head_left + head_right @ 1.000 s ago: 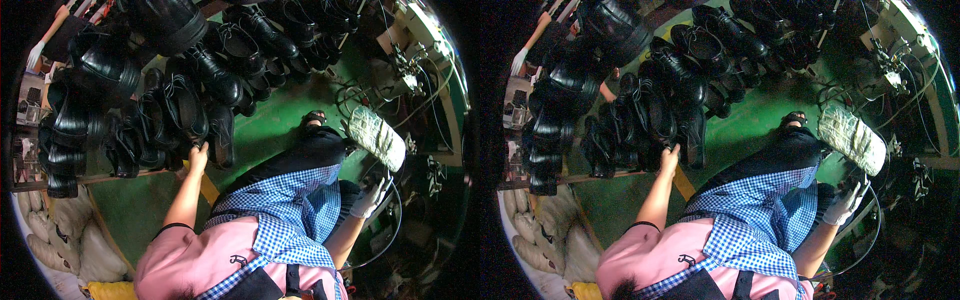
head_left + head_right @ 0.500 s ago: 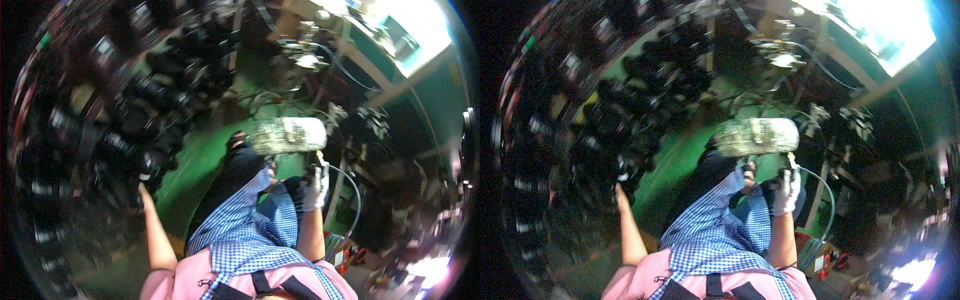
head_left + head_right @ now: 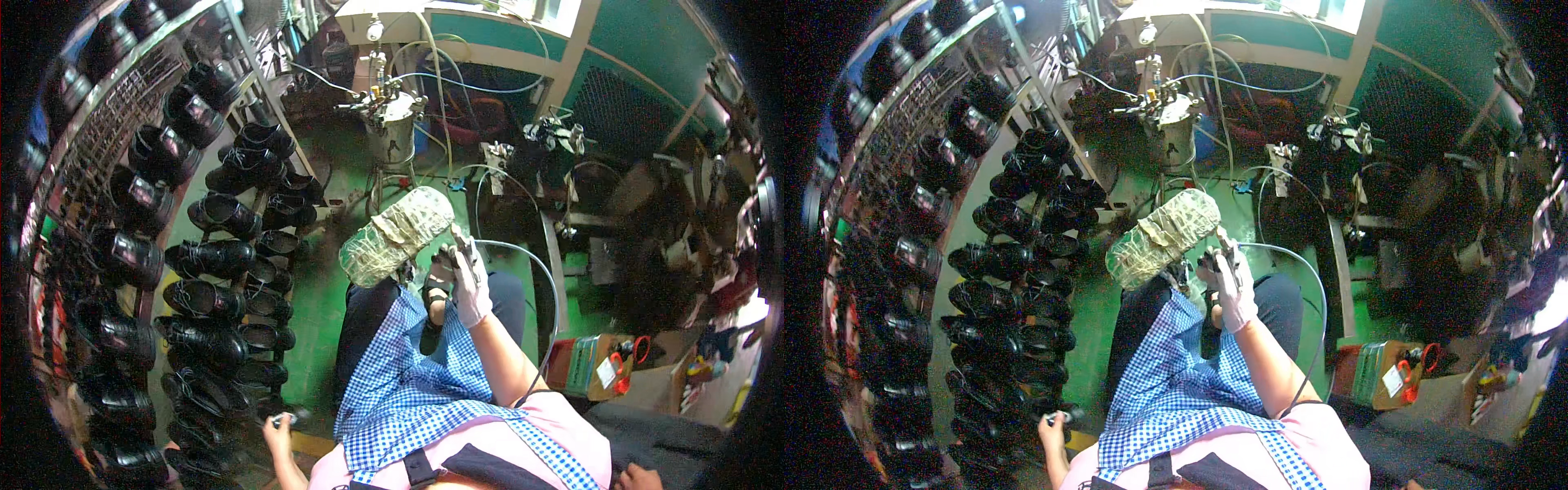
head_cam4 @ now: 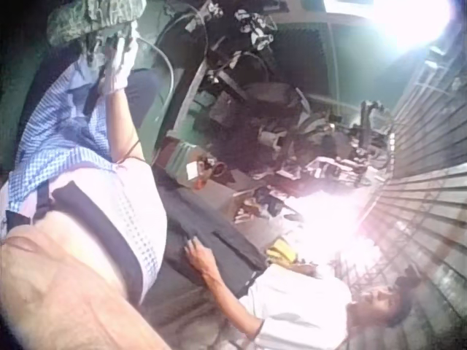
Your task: Apply adhesive or primer to the edges of leather shoes using a pneumatic spray tool.
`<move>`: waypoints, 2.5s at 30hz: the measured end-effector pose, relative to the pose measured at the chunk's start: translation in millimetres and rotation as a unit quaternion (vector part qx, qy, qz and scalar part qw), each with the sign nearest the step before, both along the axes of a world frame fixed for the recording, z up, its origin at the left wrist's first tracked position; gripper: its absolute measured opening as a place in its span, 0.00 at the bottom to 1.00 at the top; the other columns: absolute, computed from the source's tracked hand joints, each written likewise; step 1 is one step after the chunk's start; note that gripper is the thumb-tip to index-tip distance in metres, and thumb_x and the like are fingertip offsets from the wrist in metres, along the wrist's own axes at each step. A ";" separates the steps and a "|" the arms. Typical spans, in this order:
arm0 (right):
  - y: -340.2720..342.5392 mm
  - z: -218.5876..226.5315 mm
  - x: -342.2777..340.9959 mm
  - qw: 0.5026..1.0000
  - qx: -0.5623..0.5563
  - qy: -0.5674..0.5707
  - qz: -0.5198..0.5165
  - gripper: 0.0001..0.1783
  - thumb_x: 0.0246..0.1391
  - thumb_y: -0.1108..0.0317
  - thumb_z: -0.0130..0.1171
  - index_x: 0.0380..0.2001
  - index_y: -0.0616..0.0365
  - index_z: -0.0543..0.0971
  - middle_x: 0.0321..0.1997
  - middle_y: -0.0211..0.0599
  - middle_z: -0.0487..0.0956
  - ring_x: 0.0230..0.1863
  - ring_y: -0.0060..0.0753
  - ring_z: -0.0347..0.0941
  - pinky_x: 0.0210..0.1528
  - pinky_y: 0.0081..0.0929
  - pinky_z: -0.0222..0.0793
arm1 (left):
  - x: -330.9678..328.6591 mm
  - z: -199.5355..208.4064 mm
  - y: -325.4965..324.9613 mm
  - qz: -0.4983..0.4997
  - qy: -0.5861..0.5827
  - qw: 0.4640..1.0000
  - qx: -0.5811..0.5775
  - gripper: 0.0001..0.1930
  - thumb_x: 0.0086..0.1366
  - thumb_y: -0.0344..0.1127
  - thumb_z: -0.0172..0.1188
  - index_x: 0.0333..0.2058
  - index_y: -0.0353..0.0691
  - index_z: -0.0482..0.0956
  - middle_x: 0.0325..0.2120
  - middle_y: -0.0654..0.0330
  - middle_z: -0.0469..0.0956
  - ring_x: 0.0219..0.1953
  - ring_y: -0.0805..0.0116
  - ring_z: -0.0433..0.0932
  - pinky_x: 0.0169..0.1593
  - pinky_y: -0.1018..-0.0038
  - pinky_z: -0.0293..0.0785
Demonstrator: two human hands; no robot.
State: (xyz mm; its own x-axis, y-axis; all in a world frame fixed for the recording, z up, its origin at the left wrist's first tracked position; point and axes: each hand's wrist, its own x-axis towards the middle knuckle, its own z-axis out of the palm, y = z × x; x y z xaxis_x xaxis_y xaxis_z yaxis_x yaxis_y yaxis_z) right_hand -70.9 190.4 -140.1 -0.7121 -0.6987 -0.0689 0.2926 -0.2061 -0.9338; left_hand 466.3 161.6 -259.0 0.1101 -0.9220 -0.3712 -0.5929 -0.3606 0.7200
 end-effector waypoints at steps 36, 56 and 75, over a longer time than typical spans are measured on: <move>-26.2 -80.2 -75.6 0.987 0.028 -0.157 0.031 0.30 0.63 0.66 0.53 0.67 0.58 0.62 0.42 0.23 0.70 0.40 0.22 0.70 0.39 0.16 0.69 | -707.7 313.4 -574.1 -0.214 0.391 0.895 -0.015 0.16 0.65 0.41 0.64 0.50 0.47 0.75 0.44 0.58 0.78 0.43 0.59 0.78 0.48 0.63 0.79; -17.7 -77.9 -87.8 0.960 -0.039 -0.274 0.035 0.37 0.62 0.56 0.56 0.68 0.62 0.59 0.46 0.34 0.74 0.40 0.27 0.76 0.39 0.22 0.74 | -740.7 265.0 -623.7 -0.394 0.444 0.800 -0.092 0.18 0.67 0.38 0.57 0.49 0.30 0.75 0.47 0.48 0.79 0.45 0.56 0.81 0.54 0.59 0.79; -16.6 -57.1 -51.2 0.994 0.072 0.022 0.083 0.16 0.63 0.68 0.55 0.51 0.63 0.71 0.42 0.38 0.75 0.37 0.27 0.76 0.37 0.24 0.78 | -481.6 290.3 -301.7 -0.471 0.024 0.860 -0.193 0.25 0.70 0.51 0.54 0.58 0.42 0.71 0.52 0.59 0.75 0.57 0.69 0.71 0.63 0.69 0.60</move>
State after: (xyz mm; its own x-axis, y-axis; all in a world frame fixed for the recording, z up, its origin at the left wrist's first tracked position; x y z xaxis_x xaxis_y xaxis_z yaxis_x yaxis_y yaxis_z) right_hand -122.1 173.8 -197.3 -0.5922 -0.7920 -0.1480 0.2706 -0.0224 -0.9624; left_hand -15.3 -140.2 31.3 -0.7610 -0.6487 0.0001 -0.4568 0.5360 0.7099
